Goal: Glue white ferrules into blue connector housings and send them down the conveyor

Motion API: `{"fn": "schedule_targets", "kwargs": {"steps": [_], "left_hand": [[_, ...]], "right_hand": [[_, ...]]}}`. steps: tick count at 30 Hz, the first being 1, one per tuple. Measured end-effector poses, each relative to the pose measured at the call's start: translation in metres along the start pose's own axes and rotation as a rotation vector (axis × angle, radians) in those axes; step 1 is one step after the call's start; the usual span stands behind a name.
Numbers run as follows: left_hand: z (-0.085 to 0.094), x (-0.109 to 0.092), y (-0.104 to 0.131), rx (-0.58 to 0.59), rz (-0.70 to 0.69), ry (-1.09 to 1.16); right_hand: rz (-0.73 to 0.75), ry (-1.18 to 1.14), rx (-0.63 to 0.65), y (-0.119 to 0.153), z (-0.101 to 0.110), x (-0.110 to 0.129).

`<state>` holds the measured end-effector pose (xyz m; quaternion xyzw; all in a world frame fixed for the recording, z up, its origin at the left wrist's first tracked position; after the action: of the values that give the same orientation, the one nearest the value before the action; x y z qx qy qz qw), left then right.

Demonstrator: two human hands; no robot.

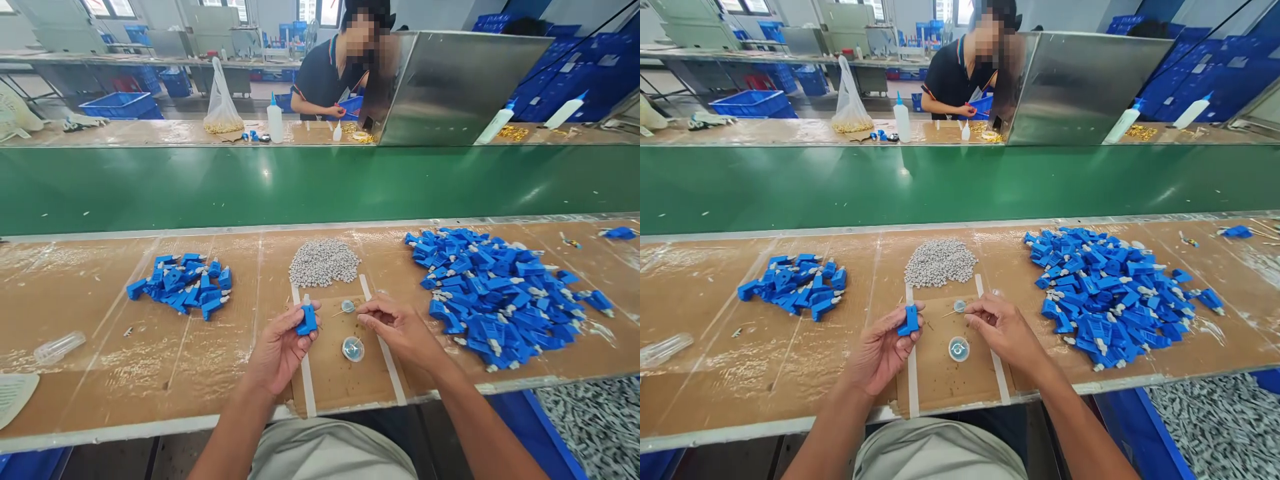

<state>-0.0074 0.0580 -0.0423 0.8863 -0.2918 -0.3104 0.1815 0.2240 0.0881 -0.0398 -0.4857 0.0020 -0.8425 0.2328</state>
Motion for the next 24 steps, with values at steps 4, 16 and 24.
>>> {"fn": "schedule_targets", "kwargs": {"steps": [4, 16, 24], "left_hand": [[0.006, 0.007, -0.005, -0.054, 0.003, 0.011], [0.011, 0.014, -0.011, -0.061, 0.036, -0.037], [0.008, 0.012, -0.007, -0.082, 0.022, -0.046]], "right_hand": [[0.037, 0.056, 0.116, -0.006, 0.007, 0.016], [-0.150, -0.121, 0.194, 0.021, -0.011, 0.000], [-0.055, -0.043, 0.205, 0.012, -0.008, 0.016]]}}
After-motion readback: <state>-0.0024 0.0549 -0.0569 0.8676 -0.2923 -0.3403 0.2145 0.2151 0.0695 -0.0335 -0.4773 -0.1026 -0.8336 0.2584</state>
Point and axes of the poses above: each hand's wrist, its own y-axis away from the middle knuckle, its own z-axis out of the back of the hand, x = y × z, the point moved 4 cm from there along -y, towards the middle knuckle, and after that the axes turned 11 degrees about z, right-handed, at the moved point
